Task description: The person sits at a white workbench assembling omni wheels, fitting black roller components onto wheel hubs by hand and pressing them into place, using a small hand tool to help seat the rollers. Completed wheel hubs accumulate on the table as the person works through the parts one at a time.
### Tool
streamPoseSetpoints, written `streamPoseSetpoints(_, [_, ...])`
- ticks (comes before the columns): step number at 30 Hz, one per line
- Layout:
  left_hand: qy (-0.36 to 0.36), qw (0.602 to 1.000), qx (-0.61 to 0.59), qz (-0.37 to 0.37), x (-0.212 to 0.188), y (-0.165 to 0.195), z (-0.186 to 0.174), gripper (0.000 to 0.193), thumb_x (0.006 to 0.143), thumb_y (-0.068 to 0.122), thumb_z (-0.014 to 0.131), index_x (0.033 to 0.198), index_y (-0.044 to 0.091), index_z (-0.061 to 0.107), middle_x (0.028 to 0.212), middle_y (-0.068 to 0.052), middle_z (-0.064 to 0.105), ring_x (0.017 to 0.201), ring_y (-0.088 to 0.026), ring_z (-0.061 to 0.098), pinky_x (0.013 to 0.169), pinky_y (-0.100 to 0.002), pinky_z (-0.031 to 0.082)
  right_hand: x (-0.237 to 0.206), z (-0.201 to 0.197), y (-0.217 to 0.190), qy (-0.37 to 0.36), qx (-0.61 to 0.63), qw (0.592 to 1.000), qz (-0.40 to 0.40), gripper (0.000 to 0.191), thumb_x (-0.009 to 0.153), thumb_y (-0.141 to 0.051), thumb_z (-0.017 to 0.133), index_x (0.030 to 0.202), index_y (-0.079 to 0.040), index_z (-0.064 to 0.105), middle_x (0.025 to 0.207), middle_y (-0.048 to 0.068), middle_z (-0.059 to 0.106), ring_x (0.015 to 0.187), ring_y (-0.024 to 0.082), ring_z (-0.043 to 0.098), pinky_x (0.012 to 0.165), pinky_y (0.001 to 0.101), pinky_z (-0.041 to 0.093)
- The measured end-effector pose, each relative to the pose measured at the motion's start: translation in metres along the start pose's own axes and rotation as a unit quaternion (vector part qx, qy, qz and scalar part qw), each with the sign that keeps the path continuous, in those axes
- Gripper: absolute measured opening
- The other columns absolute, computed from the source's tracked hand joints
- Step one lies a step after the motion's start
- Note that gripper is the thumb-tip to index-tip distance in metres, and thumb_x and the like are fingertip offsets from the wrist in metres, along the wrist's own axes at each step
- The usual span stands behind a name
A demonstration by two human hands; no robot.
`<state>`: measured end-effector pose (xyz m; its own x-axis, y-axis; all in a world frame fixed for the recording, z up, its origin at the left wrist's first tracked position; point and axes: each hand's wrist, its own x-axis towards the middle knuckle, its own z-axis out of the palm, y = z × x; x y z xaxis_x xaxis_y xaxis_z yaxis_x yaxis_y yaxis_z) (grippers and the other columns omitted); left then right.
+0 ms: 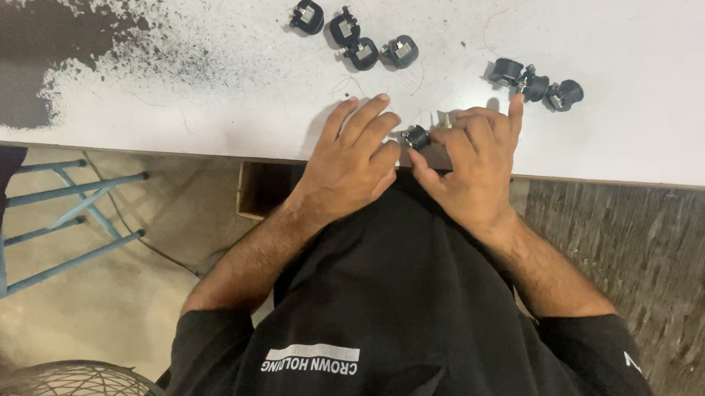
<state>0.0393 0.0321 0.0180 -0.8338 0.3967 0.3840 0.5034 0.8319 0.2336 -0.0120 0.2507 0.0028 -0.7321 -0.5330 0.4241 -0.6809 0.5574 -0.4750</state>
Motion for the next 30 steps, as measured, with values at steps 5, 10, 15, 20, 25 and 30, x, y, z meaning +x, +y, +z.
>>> streamPoseSetpoints(5, [0.036, 0.993, -0.065, -0.09, -0.01, 0.007, 0.01, 0.022, 0.086, 0.021, 0.079, 0.1, 0.008, 0.068, 0.133, -0.013, 0.057, 0.138, -0.031, 0.045, 0.118, -0.059, 0.032, -0.014, -0.003, 0.001, 0.032, 0.023, 0.999, -0.018, 0.036, 0.084, -0.014, 0.09, 0.115, -0.009, 0.073, 0.106, 0.01, 0.055, 0.119, 0.035, 0.057, 0.126, 0.0666, 0.014])
streamPoseSetpoints(10, [0.07, 0.988, -0.072, -0.118, -0.013, 0.013, 0.022, 0.023, 0.095, 0.022, 0.081, 0.109, 0.011, 0.067, 0.137, -0.008, 0.055, 0.14, -0.027, 0.046, 0.122, -0.056, 0.03, -0.032, 0.008, 0.002, 0.031, 0.115, 0.992, -0.051, 0.033, 0.09, 0.0, 0.08, 0.115, -0.003, 0.058, 0.11, 0.01, 0.064, 0.119, 0.033, 0.064, 0.128, 0.0664, 0.014])
streamPoseSetpoints(15, [0.111, 0.982, -0.083, -0.126, -0.015, 0.014, 0.028, 0.023, 0.091, 0.013, 0.081, 0.109, 0.014, 0.067, 0.136, -0.004, 0.057, 0.138, -0.025, 0.05, 0.122, -0.053, 0.032, -0.028, 0.019, 0.004, 0.022, 0.089, 0.995, -0.043, 0.034, 0.086, 0.002, 0.08, 0.112, -0.006, 0.059, 0.106, 0.009, 0.067, 0.12, 0.032, 0.065, 0.128, 0.0617, 0.021])
streamPoseSetpoints(20, [0.137, 0.98, -0.102, -0.104, -0.016, 0.013, 0.03, 0.024, 0.09, 0.008, 0.079, 0.109, 0.011, 0.067, 0.137, -0.005, 0.058, 0.136, -0.026, 0.053, 0.119, -0.052, 0.039, -0.021, 0.019, 0.002, 0.023, 0.1, 0.994, -0.039, 0.032, 0.085, 0.004, 0.078, 0.109, -0.007, 0.059, 0.103, 0.009, 0.067, 0.117, 0.032, 0.067, 0.127, 0.062, 0.027])
streamPoseSetpoints(25, [0.131, 0.989, -0.047, -0.041, -0.016, 0.007, 0.028, 0.017, 0.091, 0.01, 0.079, 0.102, 0.009, 0.066, 0.136, -0.009, 0.058, 0.135, -0.029, 0.053, 0.115, -0.052, 0.044, -0.017, 0.022, 0.002, 0.027, 0.106, 0.993, -0.048, 0.032, 0.083, 0.004, 0.078, 0.106, -0.007, 0.059, 0.098, 0.009, 0.066, 0.114, 0.032, 0.067, 0.126, 0.0623, 0.029])
streamPoseSetpoints(30, [0.155, 0.983, -0.084, -0.049, -0.013, 0.011, 0.027, 0.013, 0.096, 0.011, 0.079, 0.106, 0.011, 0.071, 0.138, -0.007, 0.057, 0.135, -0.028, 0.052, 0.114, -0.049, 0.045, -0.017, 0.023, 0.002, 0.025, 0.11, 0.992, -0.057, 0.032, 0.082, 0.003, 0.081, 0.104, -0.007, 0.06, 0.097, 0.008, 0.066, 0.112, 0.031, 0.067, 0.125, 0.061, 0.03])
